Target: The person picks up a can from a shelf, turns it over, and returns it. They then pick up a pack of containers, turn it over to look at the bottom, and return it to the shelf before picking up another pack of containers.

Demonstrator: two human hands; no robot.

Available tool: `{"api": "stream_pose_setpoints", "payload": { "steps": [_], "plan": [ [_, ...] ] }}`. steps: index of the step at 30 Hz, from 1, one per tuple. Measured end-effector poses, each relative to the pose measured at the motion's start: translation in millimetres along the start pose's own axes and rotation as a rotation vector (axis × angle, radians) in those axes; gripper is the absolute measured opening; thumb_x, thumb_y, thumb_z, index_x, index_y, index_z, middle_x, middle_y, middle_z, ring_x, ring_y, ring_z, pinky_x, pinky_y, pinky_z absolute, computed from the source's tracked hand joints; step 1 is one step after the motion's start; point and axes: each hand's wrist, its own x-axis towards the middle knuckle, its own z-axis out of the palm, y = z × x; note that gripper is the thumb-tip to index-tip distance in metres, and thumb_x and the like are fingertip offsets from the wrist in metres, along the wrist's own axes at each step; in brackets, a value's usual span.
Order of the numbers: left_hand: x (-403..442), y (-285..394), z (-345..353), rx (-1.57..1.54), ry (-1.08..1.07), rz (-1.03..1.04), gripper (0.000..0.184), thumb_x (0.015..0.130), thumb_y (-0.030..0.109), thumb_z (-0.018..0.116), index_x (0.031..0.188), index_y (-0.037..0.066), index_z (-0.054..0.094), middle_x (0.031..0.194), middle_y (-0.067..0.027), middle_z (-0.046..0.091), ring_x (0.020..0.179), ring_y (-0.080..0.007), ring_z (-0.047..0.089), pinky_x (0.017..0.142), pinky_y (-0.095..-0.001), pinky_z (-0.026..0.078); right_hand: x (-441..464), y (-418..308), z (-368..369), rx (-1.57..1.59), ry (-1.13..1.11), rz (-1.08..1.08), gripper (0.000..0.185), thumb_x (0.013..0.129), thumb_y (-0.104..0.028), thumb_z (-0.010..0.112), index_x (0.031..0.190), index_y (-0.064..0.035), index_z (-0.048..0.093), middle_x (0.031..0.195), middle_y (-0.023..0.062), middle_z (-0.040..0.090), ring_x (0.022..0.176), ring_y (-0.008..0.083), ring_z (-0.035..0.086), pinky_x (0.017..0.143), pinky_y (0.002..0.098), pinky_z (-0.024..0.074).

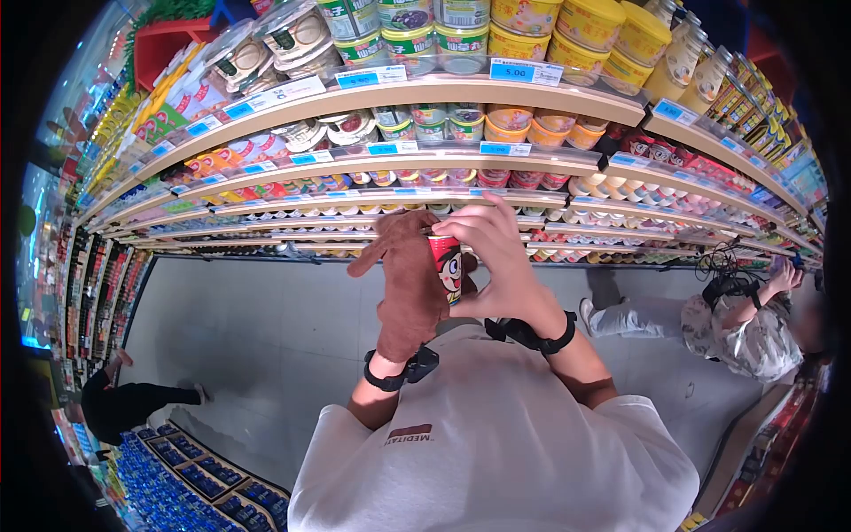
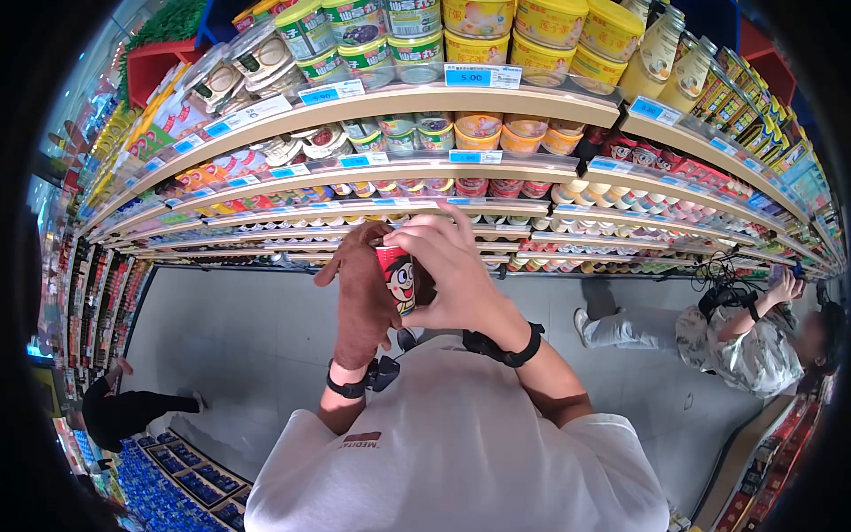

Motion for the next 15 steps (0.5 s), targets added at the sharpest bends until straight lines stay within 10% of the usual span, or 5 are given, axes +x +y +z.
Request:
{"api": "stream_pose_setpoints", "payload": {
  "steps": [9, 15],
  "plan": [
    [0.3, 6.9, 0.3, 0.499, -0.015, 0.258, 0.121, 0.045, 0.009, 0.099, 0.155, 0.004, 0.050, 0.136, -0.0167, 0.064, 0.117, -0.0368, 0.070, 0.105, -0.0427, 0.058, 9.5, -11.2, 0.8, -0.177, 0.145, -0.002, 0.090, 0.057, -0.025, 0.100, 0.139, -0.0078, 0.066, 0.129, 0.0079, 0.071, 0.130, 0.0349, 0.066, 0.127, 0.0668, 0.0378],
    [-11.5, 0.9, 10.1, 0.677, -0.129, 0.165, 0.124, 0.037, 0.026, 0.105, 0.144, -0.010, 0.054, 0.120, -0.0187, 0.074, 0.120, -0.0437, 0.069, 0.109, -0.0448, 0.056, 10.7, -6.3, 0.2, -0.383, 0.056, -0.040, 0.086, 0.059, -0.017, 0.093, 0.139, -0.0024, 0.065, 0.124, 0.0117, 0.068, 0.130, 0.0364, 0.063, 0.130, 0.0690, 0.0346]
  ]
}}
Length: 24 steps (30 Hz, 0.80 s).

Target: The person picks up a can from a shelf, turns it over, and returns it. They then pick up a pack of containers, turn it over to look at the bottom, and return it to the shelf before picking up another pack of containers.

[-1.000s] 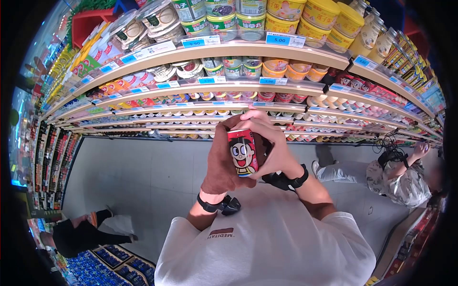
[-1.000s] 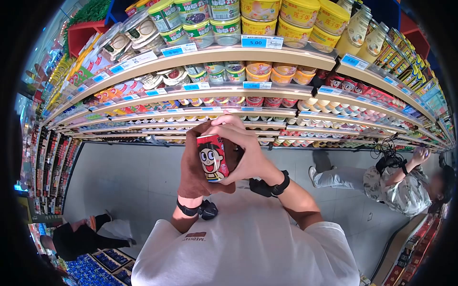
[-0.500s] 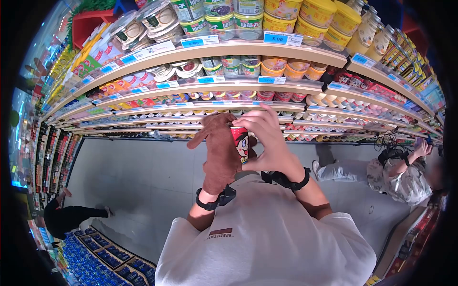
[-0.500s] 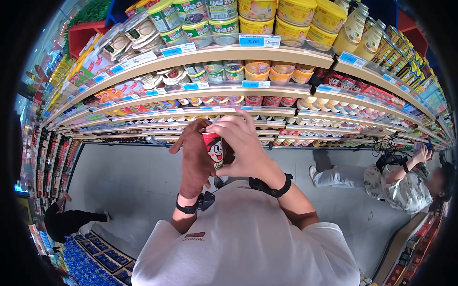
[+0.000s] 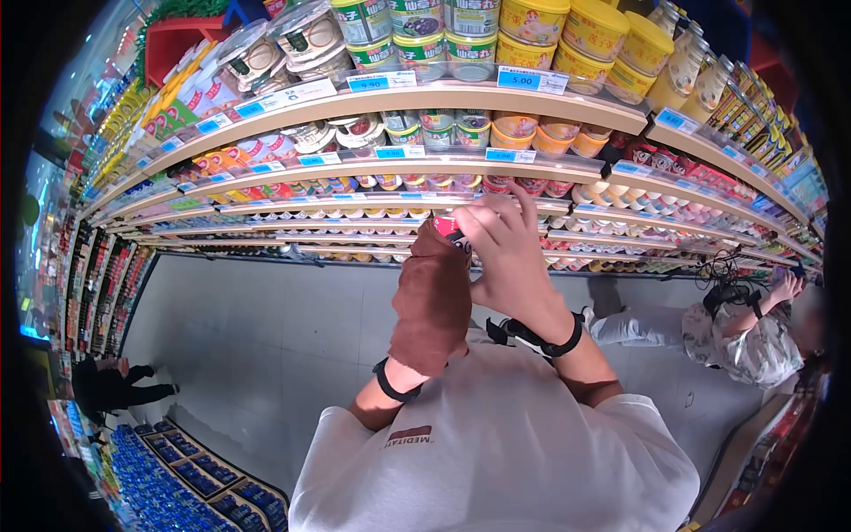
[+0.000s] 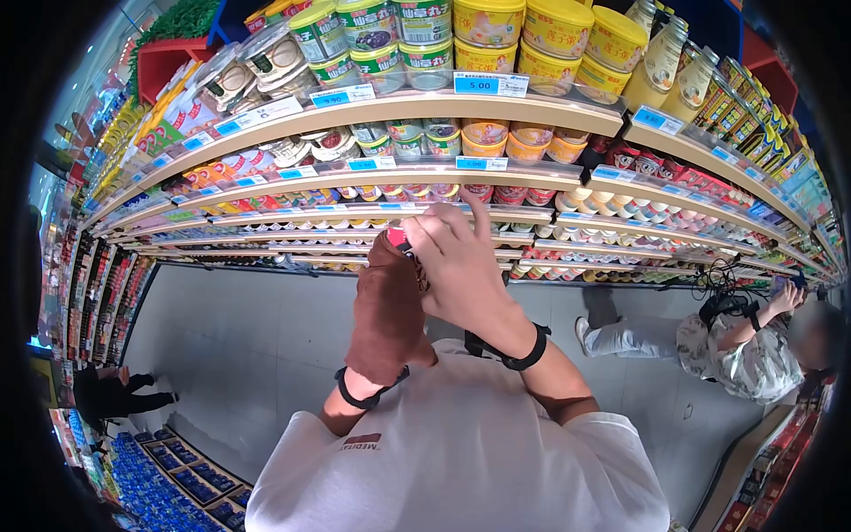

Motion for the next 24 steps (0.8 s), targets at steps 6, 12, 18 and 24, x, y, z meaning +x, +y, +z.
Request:
{"api": "stream_pose_setpoints", "payload": {
  "steps": [6, 12, 18, 24],
  "plan": [
    [22.4, -18.6, 4.7, 0.175, 0.020, 0.264, 0.098, 0.052, 0.020, 0.101, 0.137, -0.008, 0.061, 0.119, -0.0213, 0.072, 0.117, -0.0429, 0.069, 0.105, -0.0451, 0.056, -5.5, 9.8, 3.3, 0.053, -0.107, -0.033, 0.091, 0.055, -0.020, 0.095, 0.138, -0.0005, 0.065, 0.124, 0.0127, 0.067, 0.130, 0.0350, 0.062, 0.132, 0.0687, 0.0341],
    [29.8, -15.6, -15.9, -0.340, 0.008, 0.151, 0.110, 0.046, 0.018, 0.104, 0.144, -0.006, 0.058, 0.130, -0.0234, 0.068, 0.122, -0.0428, 0.067, 0.115, -0.0433, 0.053, -0.3, 8.0, -8.5, 0.339, -0.068, -0.005, 0.099, 0.046, -0.034, 0.101, 0.135, -0.0040, 0.069, 0.122, 0.0115, 0.068, 0.126, 0.0349, 0.064, 0.130, 0.0639, 0.0373],
    [12.8, -14.8, -12.4, -0.853, 0.154, 0.215, 0.119, 0.062, 0.031, 0.101, 0.161, -0.005, 0.046, 0.154, -0.0192, 0.062, 0.138, -0.0340, 0.066, 0.117, -0.0415, 0.053, -0.1, 9.4, -10.1, 0.602, -0.024, 0.039, 0.091, 0.050, -0.033, 0.102, 0.132, -0.0061, 0.074, 0.128, 0.0093, 0.075, 0.128, 0.0352, 0.067, 0.128, 0.0629, 0.0400],
    [10.9, -8.0, -20.7, -0.228, 0.318, 0.432, 0.072, 0.079, 0.018, 0.073, 0.148, 0.000, 0.062, 0.146, -0.0250, 0.062, 0.132, -0.0487, 0.064, 0.111, -0.0494, 0.055, 2.4, -3.0, 1.6, 0.665, 0.191, 0.096, 0.090, 0.050, -0.027, 0.104, 0.133, -0.0063, 0.074, 0.135, 0.0090, 0.079, 0.131, 0.0338, 0.068, 0.127, 0.0601, 0.0414]
  ]
}}
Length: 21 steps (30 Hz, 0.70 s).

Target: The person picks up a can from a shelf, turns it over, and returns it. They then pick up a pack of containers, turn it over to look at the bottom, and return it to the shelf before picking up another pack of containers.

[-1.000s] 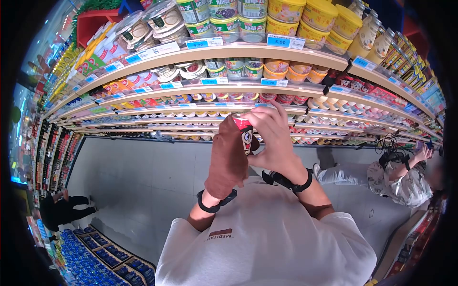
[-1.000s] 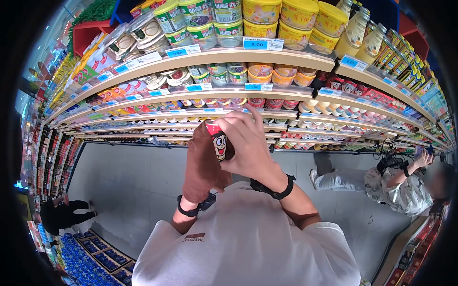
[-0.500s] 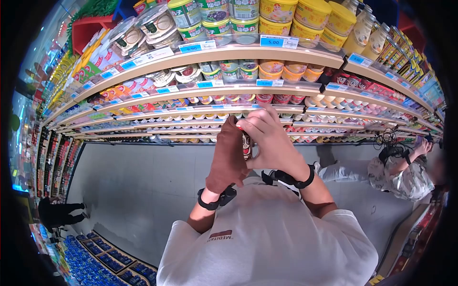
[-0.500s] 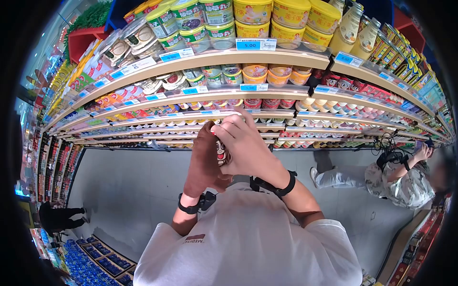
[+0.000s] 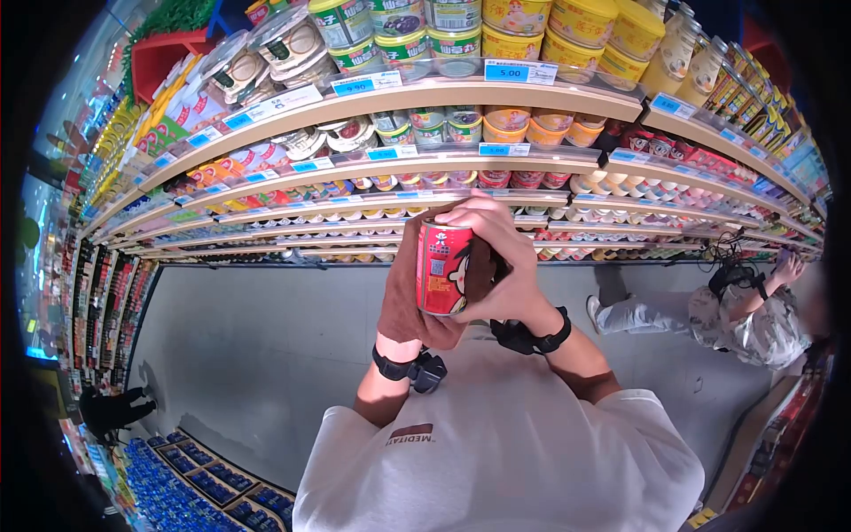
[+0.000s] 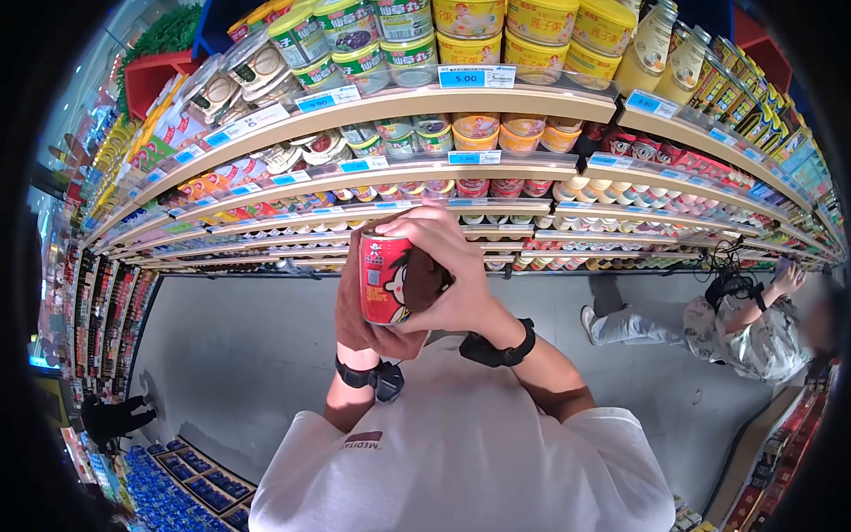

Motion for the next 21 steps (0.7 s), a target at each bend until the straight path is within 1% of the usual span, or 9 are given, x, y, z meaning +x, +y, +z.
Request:
{"api": "stream_pose_setpoints", "payload": {
  "steps": [1, 3, 8, 11, 14, 16, 18, 19, 21],
  "plan": [
    [0.7, -2.9, -1.8, 0.060, -0.037, 0.033, 0.067, 0.082, 0.018, 0.071, 0.146, 0.000, 0.063, 0.145, -0.0258, 0.062, 0.130, -0.0521, 0.063, 0.110, -0.0510, 0.055, 0.7, -0.8, 0.5, 0.003, 0.020, -0.005, 0.090, 0.051, -0.026, 0.104, 0.133, -0.0061, 0.074, 0.135, 0.0096, 0.078, 0.131, 0.0343, 0.068, 0.126, 0.0598, 0.0419],
    [-0.9, -4.8, -5.3, 0.096, -0.100, 0.010, 0.067, 0.082, 0.017, 0.071, 0.146, 0.000, 0.063, 0.142, -0.0266, 0.063, 0.129, -0.0512, 0.063, 0.109, -0.0501, 0.055, 1.3, -3.1, 0.2, -0.019, 0.055, -0.022, 0.091, 0.052, -0.024, 0.105, 0.135, -0.0056, 0.073, 0.137, 0.0107, 0.078, 0.133, 0.0352, 0.068, 0.126, 0.0592, 0.0427],
    [3.2, -0.5, 2.4, -0.279, 0.026, -0.087, 0.061, 0.079, 0.012, 0.072, 0.139, 0.002, 0.066, 0.133, -0.0226, 0.067, 0.116, -0.0470, 0.066, 0.104, -0.0462, 0.055, 0.5, -4.2, -2.6, -0.148, 0.098, -0.043, 0.094, 0.053, -0.022, 0.106, 0.138, -0.0038, 0.070, 0.138, 0.0119, 0.077, 0.135, 0.0364, 0.067, 0.123, 0.0578, 0.0441],
    [3.2, -13.0, 0.5, -0.360, -0.157, -0.213, 0.063, 0.074, 0.009, 0.076, 0.135, 0.003, 0.065, 0.123, -0.0189, 0.070, 0.106, -0.0407, 0.070, 0.097, -0.0421, 0.056, -2.0, -3.9, -3.7, -0.175, 0.119, -0.010, 0.095, 0.052, -0.022, 0.105, 0.138, -0.0045, 0.070, 0.138, 0.0114, 0.077, 0.133, 0.0376, 0.068, 0.122, 0.0588, 0.0448],
    [16.8, -2.7, -7.5, -0.111, -0.240, -0.380, 0.071, 0.066, 0.007, 0.081, 0.134, 0.008, 0.063, 0.109, -0.0179, 0.073, 0.097, -0.0352, 0.075, 0.087, -0.0397, 0.060, -0.5, -2.3, -8.5, -0.285, 0.103, -0.017, 0.096, 0.052, -0.020, 0.105, 0.139, -0.0058, 0.070, 0.137, 0.0104, 0.077, 0.130, 0.0383, 0.067, 0.122, 0.0605, 0.0438],
    [17.2, 8.9, 0.6, 0.201, -0.161, -0.437, 0.069, 0.063, 0.007, 0.080, 0.130, 0.010, 0.064, 0.106, -0.0184, 0.074, 0.092, -0.0395, 0.076, 0.081, -0.0418, 0.061, -0.7, -2.5, -10.6, -0.363, 0.092, -0.032, 0.096, 0.052, -0.018, 0.103, 0.140, -0.0064, 0.069, 0.136, 0.0096, 0.076, 0.130, 0.0379, 0.066, 0.123, 0.0618, 0.0424],
    [10.3, 6.5, 15.7, 0.353, -0.182, -0.529, 0.079, 0.057, 0.010, 0.087, 0.133, 0.004, 0.064, 0.109, -0.0168, 0.074, 0.096, -0.0414, 0.074, 0.081, -0.0459, 0.059, 1.0, -5.5, -14.0, -0.438, 0.054, -0.024, 0.095, 0.051, -0.016, 0.101, 0.140, -0.0066, 0.069, 0.134, 0.0090, 0.074, 0.130, 0.0373, 0.065, 0.124, 0.0632, 0.0410],
    [3.9, -1.2, 26.3, 0.453, -0.192, -0.551, 0.084, 0.057, 0.008, 0.089, 0.137, 0.001, 0.064, 0.117, -0.0145, 0.074, 0.103, -0.0394, 0.074, 0.086, -0.0465, 0.058, 3.1, -11.2, -16.6, -0.472, 0.022, -0.009, 0.094, 0.051, -0.014, 0.100, 0.140, -0.0065, 0.069, 0.133, 0.0088, 0.074, 0.130, 0.0369, 0.064, 0.125, 0.0640, 0.0403],
    [-7.0, -6.8, 28.5, 0.445, -0.183, -0.429, 0.088, 0.055, 0.010, 0.090, 0.138, -0.001, 0.065, 0.115, -0.0125, 0.073, 0.102, -0.0385, 0.074, 0.085, -0.0453, 0.058, 4.4, -19.8, -18.7, -0.537, -0.019, 0.020, 0.092, 0.051, -0.010, 0.096, 0.139, -0.0060, 0.069, 0.132, 0.0086, 0.072, 0.129, 0.0368, 0.063, 0.126, 0.0656, 0.0385]
  ]
}}
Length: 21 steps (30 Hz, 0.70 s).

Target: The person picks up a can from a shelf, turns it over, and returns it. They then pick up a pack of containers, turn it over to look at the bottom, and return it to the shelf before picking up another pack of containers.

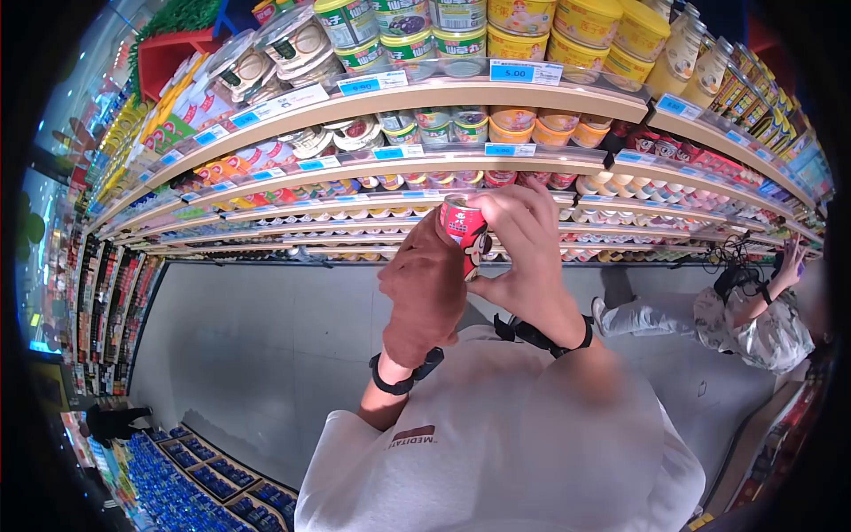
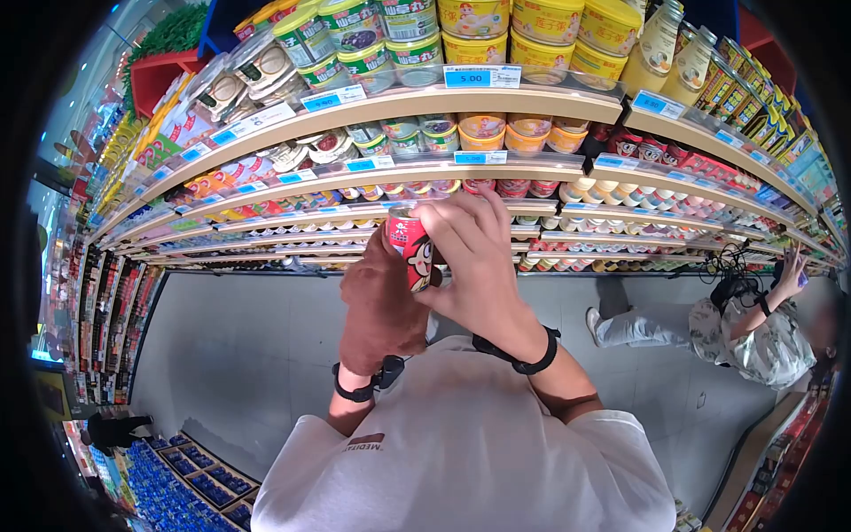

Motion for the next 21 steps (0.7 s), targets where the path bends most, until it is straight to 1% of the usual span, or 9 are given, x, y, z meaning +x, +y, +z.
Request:
{"api": "stream_pose_setpoints", "payload": {
  "steps": [4, 6, 8, 10, 13, 14, 17, 19, 21],
  "plan": [
    [-7.8, -6.6, -16.8, -0.111, -0.010, 0.260, 0.077, 0.052, 0.013, 0.087, 0.126, 0.001, 0.069, 0.096, -0.0085, 0.070, 0.083, -0.0337, 0.071, 0.071, -0.0412, 0.058, -0.6, -11.2, 0.4, -0.152, -0.059, 0.026, 0.087, 0.052, -0.003, 0.088, 0.137, -0.0038, 0.068, 0.129, 0.0099, 0.070, 0.128, 0.0384, 0.062, 0.130, 0.0684, 0.0329],
    [-24.6, -43.5, 44.9, 0.214, 0.106, 0.402, 0.041, 0.081, 0.011, 0.074, 0.121, 0.003, 0.073, 0.097, -0.0060, 0.070, 0.090, -0.0262, 0.071, 0.076, -0.0385, 0.059, -2.9, -17.4, 6.8, -0.192, -0.096, 0.033, 0.084, 0.055, 0.000, 0.085, 0.137, -0.0020, 0.067, 0.129, 0.0116, 0.069, 0.129, 0.0392, 0.061, 0.132, 0.0688, 0.0293],
    [-35.7, -48.6, 89.2, 0.907, 0.272, 0.255, 0.018, 0.107, 0.009, 0.058, 0.115, 0.006, 0.074, 0.103, -0.0034, 0.071, 0.094, -0.0186, 0.070, 0.076, -0.0320, 0.060, -7.2, -19.4, 12.9, -0.217, -0.127, 0.020, 0.076, 0.063, -0.004, 0.088, 0.136, -0.0008, 0.066, 0.125, 0.0125, 0.070, 0.127, 0.0398, 0.061, 0.130, 0.0685, 0.0306],
    [-30.8, -36.8, 92.3, 1.038, 0.460, 0.262, 0.017, 0.109, 0.007, 0.055, 0.114, 0.007, 0.071, 0.104, -0.0027, 0.070, 0.089, -0.0154, 0.068, 0.071, -0.0290, 0.058, -9.3, -18.4, 20.2, -0.240, -0.134, -0.011, 0.070, 0.068, -0.007, 0.091, 0.133, -0.0009, 0.066, 0.120, 0.0126, 0.069, 0.122, 0.0401, 0.061, 0.127, 0.0678, 0.0339],
    [-17.4, -11.2, 19.5, 0.263, -0.011, 0.112, 0.022, 0.102, 0.002, 0.062, 0.123, 0.002, 0.070, 0.105, -0.0075, 0.071, 0.093, -0.0186, 0.069, 0.080, -0.0328, 0.059, -7.2, -24.6, 22.3, -0.150, -0.239, -0.011, 0.078, 0.060, 0.006, 0.081, 0.137, 0.0012, 0.066, 0.127, 0.0154, 0.069, 0.127, 0.0395, 0.061, 0.132, 0.0675, 0.0288],
    [-24.2, -23.1, 28.1, 0.013, 0.116, 0.180, 0.024, 0.098, 0.001, 0.066, 0.121, 0.001, 0.071, 0.107, -0.0099, 0.071, 0.095, -0.0215, 0.070, 0.083, -0.0352, 0.060, -9.1, -20.3, 26.5, -0.120, -0.242, -0.052, 0.082, 0.058, 0.004, 0.083, 0.138, 0.0012, 0.066, 0.126, 0.0149, 0.069, 0.125, 0.0390, 0.062, 0.132, 0.0669, 0.0302],
    [-17.8, -22.5, -14.0, -0.104, 0.090, 0.117, 0.058, 0.063, 0.014, 0.084, 0.117, -0.006, 0.075, 0.128, -0.0236, 0.072, 0.115, -0.0377, 0.074, 0.099, -0.0418, 0.060, -4.5, -26.0, 32.0, 0.028, -0.226, -0.121, 0.085, 0.055, 0.000, 0.086, 0.137, 0.0011, 0.066, 0.124, 0.0140, 0.069, 0.124, 0.0379, 0.062, 0.133, 0.0667, 0.0304],
    [-18.6, -34.0, -9.4, -0.133, 0.112, 0.114, 0.085, 0.043, 0.028, 0.085, 0.117, -0.011, 0.074, 0.137, -0.0315, 0.069, 0.125, -0.0442, 0.072, 0.098, -0.0424, 0.063, -3.3, -19.4, 38.6, 0.066, -0.243, -0.160, 0.088, 0.051, -0.015, 0.092, 0.135, -0.0008, 0.069, 0.124, 0.0135, 0.072, 0.124, 0.0365, 0.063, 0.133, 0.0661, 0.0317],
    [-18.2, -46.4, -3.8, -0.219, 0.000, 0.020, 0.084, 0.042, 0.036, 0.086, 0.113, -0.008, 0.073, 0.122, -0.0248, 0.072, 0.117, -0.0421, 0.073, 0.098, -0.0422, 0.061, 4.4, -21.6, 36.5, 0.108, -0.303, -0.172, 0.088, 0.051, -0.021, 0.094, 0.134, -0.0020, 0.070, 0.123, 0.0132, 0.073, 0.123, 0.0359, 0.064, 0.132, 0.0654, 0.0331]
  ]
}}
